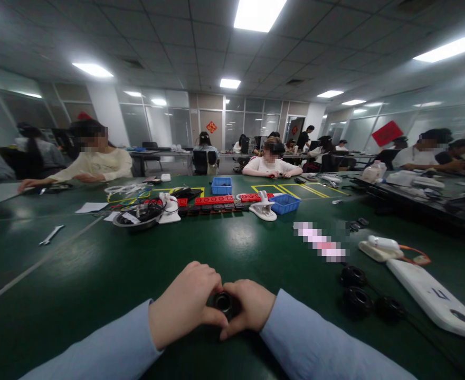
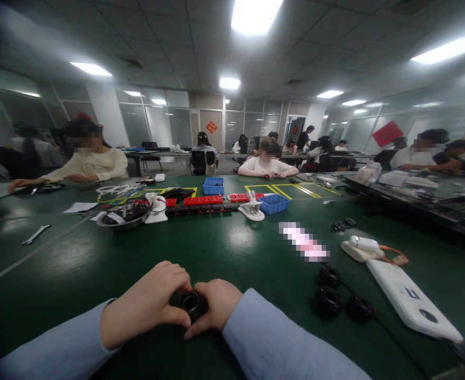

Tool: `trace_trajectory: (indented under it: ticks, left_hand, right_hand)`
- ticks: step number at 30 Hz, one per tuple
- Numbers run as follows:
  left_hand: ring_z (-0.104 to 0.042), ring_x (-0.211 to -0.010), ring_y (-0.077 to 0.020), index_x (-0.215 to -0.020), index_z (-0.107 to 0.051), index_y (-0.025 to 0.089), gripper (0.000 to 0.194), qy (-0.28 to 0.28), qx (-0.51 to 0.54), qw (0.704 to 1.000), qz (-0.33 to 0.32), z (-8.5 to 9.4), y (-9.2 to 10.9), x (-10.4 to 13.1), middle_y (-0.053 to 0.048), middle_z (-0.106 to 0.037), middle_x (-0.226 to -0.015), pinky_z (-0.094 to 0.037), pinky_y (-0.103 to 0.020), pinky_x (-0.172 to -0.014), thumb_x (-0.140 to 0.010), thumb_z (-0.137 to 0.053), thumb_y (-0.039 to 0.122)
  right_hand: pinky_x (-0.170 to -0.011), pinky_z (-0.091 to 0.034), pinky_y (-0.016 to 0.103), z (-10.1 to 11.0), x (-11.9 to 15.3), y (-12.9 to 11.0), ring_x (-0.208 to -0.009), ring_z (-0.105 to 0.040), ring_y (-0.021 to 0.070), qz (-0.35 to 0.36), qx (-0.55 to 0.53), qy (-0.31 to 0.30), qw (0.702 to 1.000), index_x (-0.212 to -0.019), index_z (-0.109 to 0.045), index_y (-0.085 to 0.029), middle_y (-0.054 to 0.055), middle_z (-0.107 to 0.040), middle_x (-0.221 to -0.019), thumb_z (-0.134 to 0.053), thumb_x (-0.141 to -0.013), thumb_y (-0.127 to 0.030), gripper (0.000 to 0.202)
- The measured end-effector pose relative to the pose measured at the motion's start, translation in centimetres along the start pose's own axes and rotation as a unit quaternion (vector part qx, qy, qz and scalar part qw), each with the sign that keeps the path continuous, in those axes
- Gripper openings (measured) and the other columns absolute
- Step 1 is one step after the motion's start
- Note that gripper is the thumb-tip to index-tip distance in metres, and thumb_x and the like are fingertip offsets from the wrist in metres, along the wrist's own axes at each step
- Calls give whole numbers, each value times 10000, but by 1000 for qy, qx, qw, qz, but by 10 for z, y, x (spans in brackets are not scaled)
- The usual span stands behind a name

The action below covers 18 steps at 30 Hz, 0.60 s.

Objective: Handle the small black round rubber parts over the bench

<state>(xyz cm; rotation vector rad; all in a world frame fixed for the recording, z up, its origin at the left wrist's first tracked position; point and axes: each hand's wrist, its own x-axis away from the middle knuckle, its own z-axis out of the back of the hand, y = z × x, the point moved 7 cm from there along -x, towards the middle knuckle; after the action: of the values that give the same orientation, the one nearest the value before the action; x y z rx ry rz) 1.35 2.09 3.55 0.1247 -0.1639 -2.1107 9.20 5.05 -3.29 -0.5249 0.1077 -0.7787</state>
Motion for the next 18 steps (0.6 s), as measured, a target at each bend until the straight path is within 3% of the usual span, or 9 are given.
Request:
trace_trajectory:
  ticks: [6, 12, 18]
  left_hand:
    - [-554, -715, -215, -719, -611, 147, 457, 28, -48, 998, 15, -1, -2, -3, -31, -615, -725, -377, -330, -675, -568, -731, 561]
    - [-561, -704, -246, -658, -610, 135, 552, 66, -117, 989, 57, -9, -2, -4, -74, -618, -678, -372, -394, -711, -670, -553, 683]
    - [-549, -773, -241, -802, -624, 158, 502, 62, -53, 996, 35, -2, -8, -4, -64, -618, -788, -377, -407, -753, -732, -517, 643]
  right_hand:
    - [-535, -331, 251, 6, 0, 0, -623, -534, 177, -16, 74, 39, 996, -827, -615, -177, 26, -591, -703, -679, -504, -659, 584]
    - [-594, -366, 285, 12, 2, -2, -655, -560, 204, -47, 104, 58, 992, -819, -609, -174, 47, -611, -718, -642, -534, -686, 587]
    - [-569, -354, 274, 14, 4, -1, -668, -558, 206, -43, 91, 60, 993, -846, -623, -178, 49, -613, -735, -654, -554, -657, 561]
